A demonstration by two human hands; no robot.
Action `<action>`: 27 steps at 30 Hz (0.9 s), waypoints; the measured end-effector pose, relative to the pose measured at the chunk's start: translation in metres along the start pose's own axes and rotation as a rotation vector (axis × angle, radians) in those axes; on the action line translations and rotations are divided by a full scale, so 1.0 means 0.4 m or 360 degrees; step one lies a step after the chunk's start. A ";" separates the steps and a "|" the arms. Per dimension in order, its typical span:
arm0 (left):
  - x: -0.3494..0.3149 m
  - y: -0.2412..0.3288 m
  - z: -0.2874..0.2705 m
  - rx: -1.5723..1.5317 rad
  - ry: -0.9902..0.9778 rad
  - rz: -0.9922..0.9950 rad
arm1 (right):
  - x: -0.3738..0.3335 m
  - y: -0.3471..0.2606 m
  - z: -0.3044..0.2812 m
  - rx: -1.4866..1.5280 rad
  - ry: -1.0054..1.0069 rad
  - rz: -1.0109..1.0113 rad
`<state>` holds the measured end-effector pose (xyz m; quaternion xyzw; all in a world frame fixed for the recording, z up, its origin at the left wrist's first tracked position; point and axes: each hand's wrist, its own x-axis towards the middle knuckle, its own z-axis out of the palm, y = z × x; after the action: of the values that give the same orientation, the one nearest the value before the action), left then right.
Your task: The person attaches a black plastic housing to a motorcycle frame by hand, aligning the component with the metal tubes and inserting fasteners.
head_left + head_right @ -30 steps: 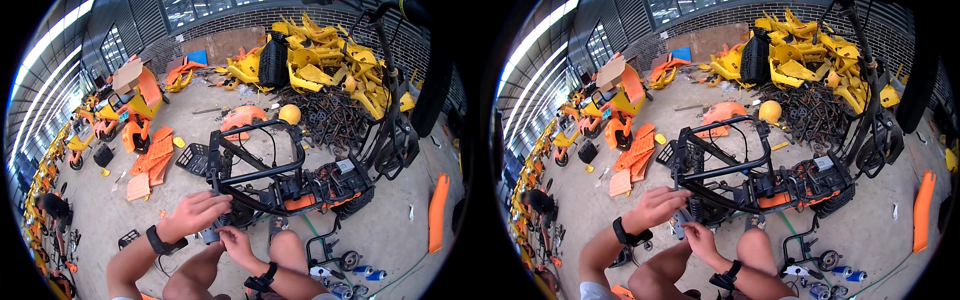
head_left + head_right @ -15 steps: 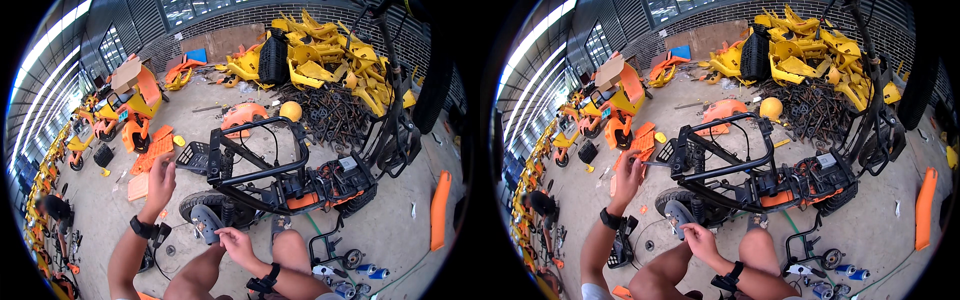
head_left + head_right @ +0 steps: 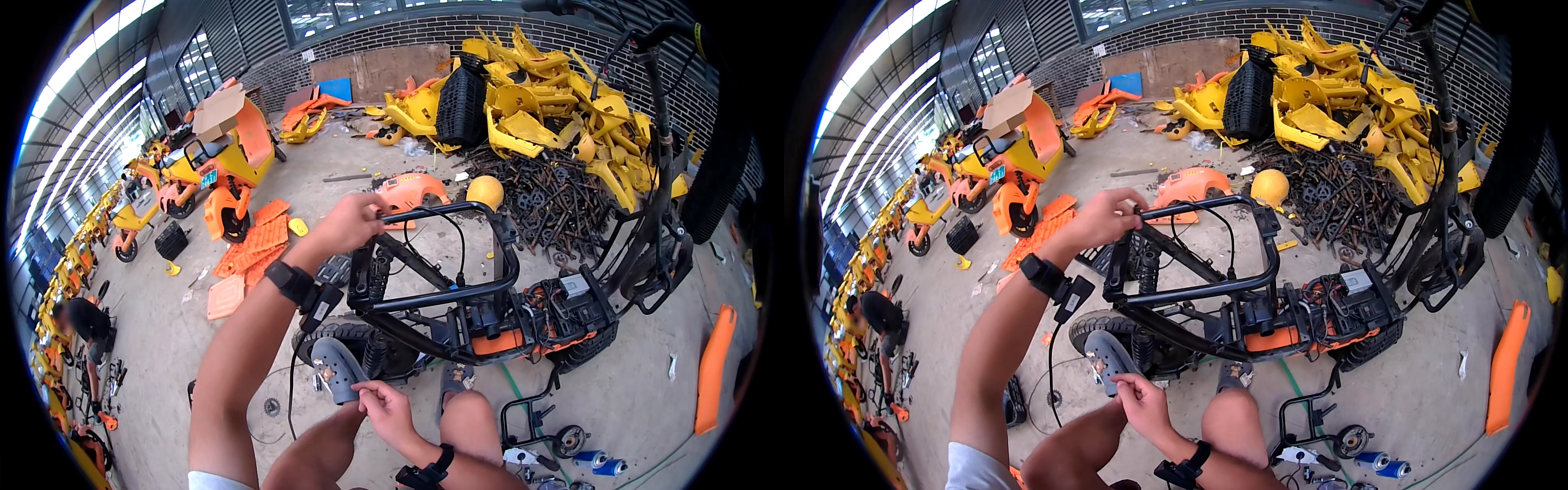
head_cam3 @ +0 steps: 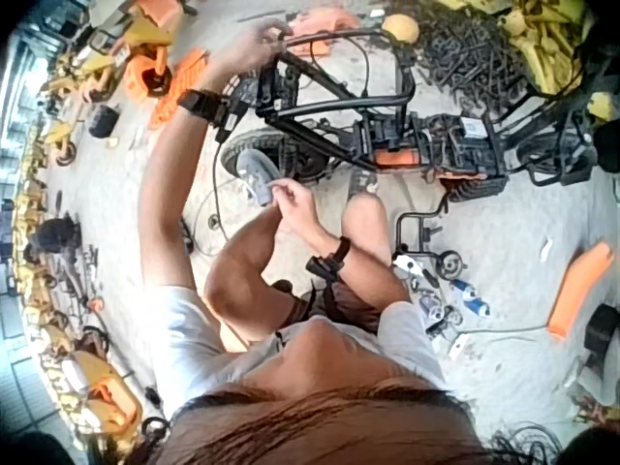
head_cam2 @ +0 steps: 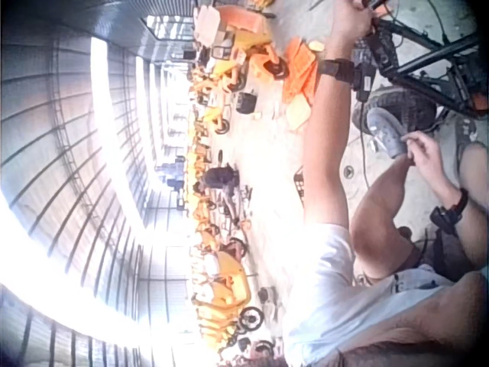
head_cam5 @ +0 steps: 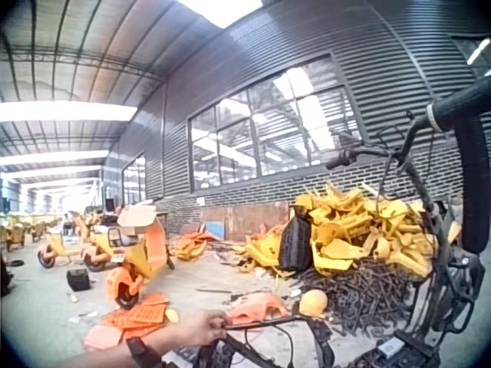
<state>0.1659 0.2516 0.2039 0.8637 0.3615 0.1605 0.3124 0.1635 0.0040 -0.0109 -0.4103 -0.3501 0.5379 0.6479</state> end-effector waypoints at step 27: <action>-0.503 -0.040 0.103 0.0424 0.1046 0.0985 | -0.007 -0.004 -0.001 -0.0014 -0.0007 0.0009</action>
<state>0.0398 0.0970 0.1520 0.8668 0.1843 0.4633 0.0054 0.1640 0.0010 -0.0099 -0.4130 -0.3528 0.5390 0.6437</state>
